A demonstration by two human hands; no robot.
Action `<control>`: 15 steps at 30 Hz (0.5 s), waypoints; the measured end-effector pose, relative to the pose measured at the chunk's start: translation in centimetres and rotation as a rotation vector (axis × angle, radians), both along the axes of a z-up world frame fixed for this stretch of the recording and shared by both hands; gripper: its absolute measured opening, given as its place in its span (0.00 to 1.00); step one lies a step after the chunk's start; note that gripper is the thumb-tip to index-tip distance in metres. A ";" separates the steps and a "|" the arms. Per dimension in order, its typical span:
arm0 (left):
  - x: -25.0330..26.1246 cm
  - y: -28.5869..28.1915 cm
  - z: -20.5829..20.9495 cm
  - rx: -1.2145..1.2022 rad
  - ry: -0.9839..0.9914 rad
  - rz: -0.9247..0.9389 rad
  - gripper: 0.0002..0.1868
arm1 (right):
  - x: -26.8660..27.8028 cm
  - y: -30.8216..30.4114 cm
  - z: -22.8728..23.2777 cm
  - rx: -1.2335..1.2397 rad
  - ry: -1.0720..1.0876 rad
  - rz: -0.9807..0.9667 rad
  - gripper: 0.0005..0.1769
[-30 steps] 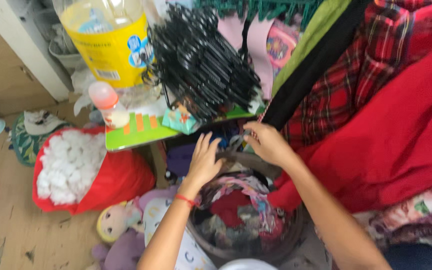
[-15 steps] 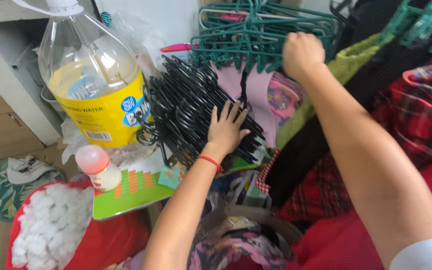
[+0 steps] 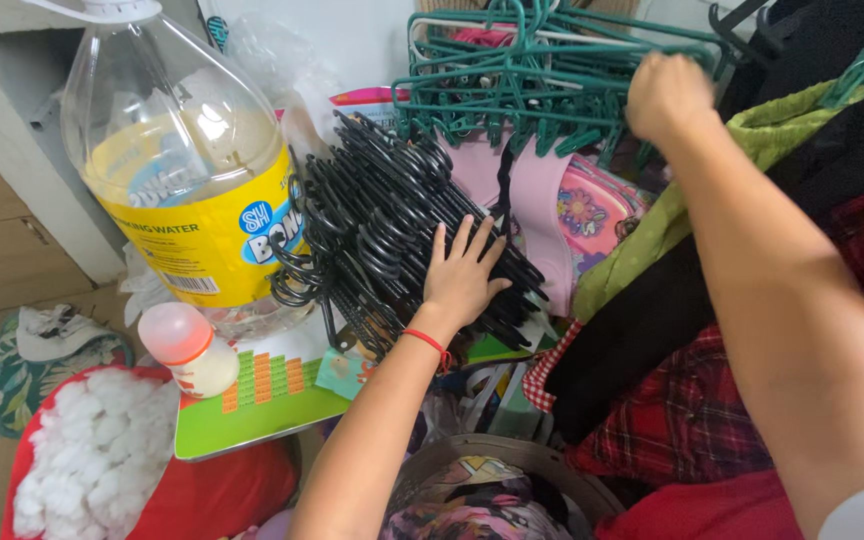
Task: The person sits on the floor and sorts through a basket of clothes. They pick up items one by one, place them on hangers, and hang them on a nearby rack. The person handles various garments including a floral shirt, a blue dress, and a red shirt.
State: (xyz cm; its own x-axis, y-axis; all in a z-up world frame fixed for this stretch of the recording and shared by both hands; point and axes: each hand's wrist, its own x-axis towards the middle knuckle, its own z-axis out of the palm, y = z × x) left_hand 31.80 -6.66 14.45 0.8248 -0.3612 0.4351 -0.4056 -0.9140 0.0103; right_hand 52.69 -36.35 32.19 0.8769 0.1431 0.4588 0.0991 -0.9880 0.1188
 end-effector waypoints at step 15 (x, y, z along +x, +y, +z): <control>0.3 -0.2 0.4 -0.038 0.035 -0.015 0.36 | -0.7 -1.7 -0.5 0.160 0.013 0.245 0.17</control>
State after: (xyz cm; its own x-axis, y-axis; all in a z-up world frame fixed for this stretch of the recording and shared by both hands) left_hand 32.06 -6.84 14.83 0.8343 -0.3571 0.4200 -0.4177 -0.9066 0.0590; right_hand 51.94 -38.04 31.64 0.8312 0.2782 0.4814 0.3377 -0.9404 -0.0396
